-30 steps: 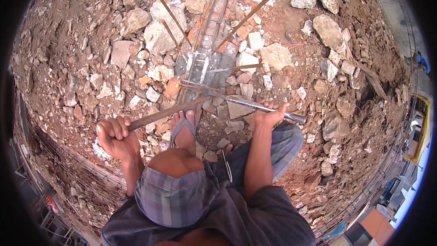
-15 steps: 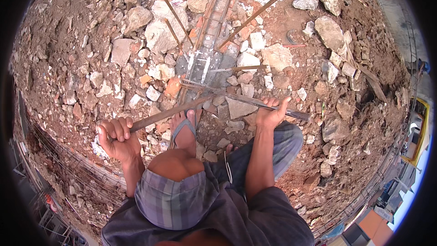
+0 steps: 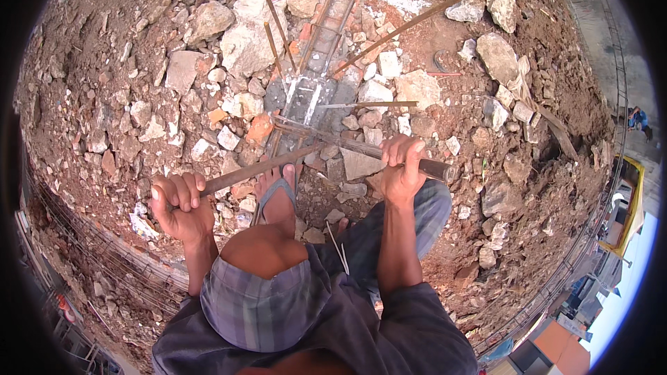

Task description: The person uses a metal bar to bend and secure rebar ties on a rebar cage at a construction site. The person repeatedly twists the bar to tighten the wire ties around intersecting rebar rods, then moves to adjacent tie points to continue securing the cage.

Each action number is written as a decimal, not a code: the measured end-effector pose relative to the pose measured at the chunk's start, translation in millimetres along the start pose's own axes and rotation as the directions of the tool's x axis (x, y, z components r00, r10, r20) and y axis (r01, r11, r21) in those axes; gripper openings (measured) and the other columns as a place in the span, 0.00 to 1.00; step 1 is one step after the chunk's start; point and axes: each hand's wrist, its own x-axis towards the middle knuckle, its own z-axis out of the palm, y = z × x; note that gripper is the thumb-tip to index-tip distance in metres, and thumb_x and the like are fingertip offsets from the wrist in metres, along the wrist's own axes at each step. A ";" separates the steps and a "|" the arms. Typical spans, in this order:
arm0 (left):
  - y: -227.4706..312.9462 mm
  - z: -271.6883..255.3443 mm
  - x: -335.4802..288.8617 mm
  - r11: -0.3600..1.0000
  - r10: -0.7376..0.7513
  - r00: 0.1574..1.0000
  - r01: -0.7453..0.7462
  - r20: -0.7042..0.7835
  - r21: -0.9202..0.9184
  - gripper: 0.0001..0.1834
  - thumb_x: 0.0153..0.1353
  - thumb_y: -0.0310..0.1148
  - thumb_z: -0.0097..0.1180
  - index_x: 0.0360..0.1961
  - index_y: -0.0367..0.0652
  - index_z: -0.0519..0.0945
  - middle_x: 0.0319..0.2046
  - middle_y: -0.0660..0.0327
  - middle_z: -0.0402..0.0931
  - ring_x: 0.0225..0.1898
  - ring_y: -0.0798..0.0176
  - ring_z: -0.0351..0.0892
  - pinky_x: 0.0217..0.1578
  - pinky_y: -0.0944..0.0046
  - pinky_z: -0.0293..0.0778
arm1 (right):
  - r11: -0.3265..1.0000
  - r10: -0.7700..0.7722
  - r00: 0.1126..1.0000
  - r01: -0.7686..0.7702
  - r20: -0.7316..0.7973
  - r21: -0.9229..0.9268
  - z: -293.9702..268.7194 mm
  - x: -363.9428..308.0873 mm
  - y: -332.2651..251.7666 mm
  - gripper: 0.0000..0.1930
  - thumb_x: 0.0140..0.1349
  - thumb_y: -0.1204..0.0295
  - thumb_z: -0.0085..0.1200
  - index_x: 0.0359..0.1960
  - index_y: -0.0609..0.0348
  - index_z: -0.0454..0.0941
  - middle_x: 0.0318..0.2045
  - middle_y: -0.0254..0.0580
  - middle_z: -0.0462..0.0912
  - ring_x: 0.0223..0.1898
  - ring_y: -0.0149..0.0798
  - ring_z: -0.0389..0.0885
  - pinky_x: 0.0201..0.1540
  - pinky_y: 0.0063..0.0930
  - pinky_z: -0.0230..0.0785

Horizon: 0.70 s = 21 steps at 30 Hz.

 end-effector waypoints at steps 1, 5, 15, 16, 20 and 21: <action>-2.6 0.4 3.0 1.000 0.003 1.000 -0.003 0.003 -0.010 0.22 0.78 0.45 0.45 0.24 0.52 0.61 0.15 0.70 0.57 0.19 0.70 0.59 0.36 0.61 0.66 | 0.997 -0.027 0.998 0.031 0.064 -0.070 7.3 6.4 -6.7 0.24 0.79 0.55 0.46 0.23 0.53 0.64 0.19 0.34 0.65 0.23 0.34 0.64 0.35 0.33 0.63; -2.5 -1.3 1.8 1.000 0.011 1.000 -0.011 -0.026 -0.017 0.20 0.77 0.41 0.46 0.24 0.51 0.61 0.14 0.69 0.56 0.18 0.70 0.57 0.34 0.61 0.67 | 0.980 0.040 0.989 -0.011 0.141 -0.200 33.4 14.9 -15.0 0.26 0.79 0.56 0.47 0.21 0.55 0.65 0.17 0.34 0.64 0.20 0.33 0.62 0.31 0.34 0.64; 31.5 8.0 14.0 1.000 0.012 0.977 -0.015 -0.213 -0.013 0.23 0.78 0.42 0.48 0.22 0.53 0.60 0.13 0.72 0.51 0.16 0.73 0.54 0.31 0.64 0.66 | 0.819 0.198 0.964 -0.064 0.176 -0.570 103.1 19.4 -34.7 0.25 0.78 0.62 0.51 0.19 0.57 0.67 0.17 0.33 0.65 0.21 0.30 0.64 0.28 0.29 0.62; 38.9 9.2 15.9 0.999 0.012 0.966 -0.019 -0.259 -0.026 0.24 0.78 0.42 0.49 0.22 0.53 0.60 0.13 0.72 0.51 0.16 0.73 0.54 0.30 0.64 0.66 | 0.785 0.200 0.965 -0.052 0.173 -0.617 108.2 19.6 -35.4 0.25 0.78 0.62 0.52 0.19 0.57 0.67 0.17 0.33 0.67 0.21 0.30 0.64 0.28 0.29 0.62; 51.3 -7.6 43.9 0.998 0.002 0.938 -0.023 -0.347 -0.054 0.24 0.76 0.44 0.54 0.21 0.55 0.61 0.13 0.73 0.51 0.15 0.74 0.53 0.26 0.65 0.66 | 0.746 0.223 0.963 -0.070 0.149 -0.662 111.7 26.7 -37.6 0.26 0.77 0.61 0.54 0.18 0.58 0.69 0.17 0.35 0.70 0.21 0.29 0.67 0.26 0.28 0.62; 49.8 -16.5 55.7 0.998 -0.011 0.927 -0.011 -0.375 -0.058 0.25 0.75 0.45 0.56 0.22 0.55 0.61 0.13 0.73 0.51 0.14 0.73 0.52 0.26 0.65 0.66 | 0.769 0.211 0.966 -0.069 0.150 -0.636 105.7 28.8 -36.4 0.25 0.77 0.62 0.54 0.18 0.58 0.69 0.17 0.35 0.70 0.21 0.29 0.68 0.26 0.28 0.62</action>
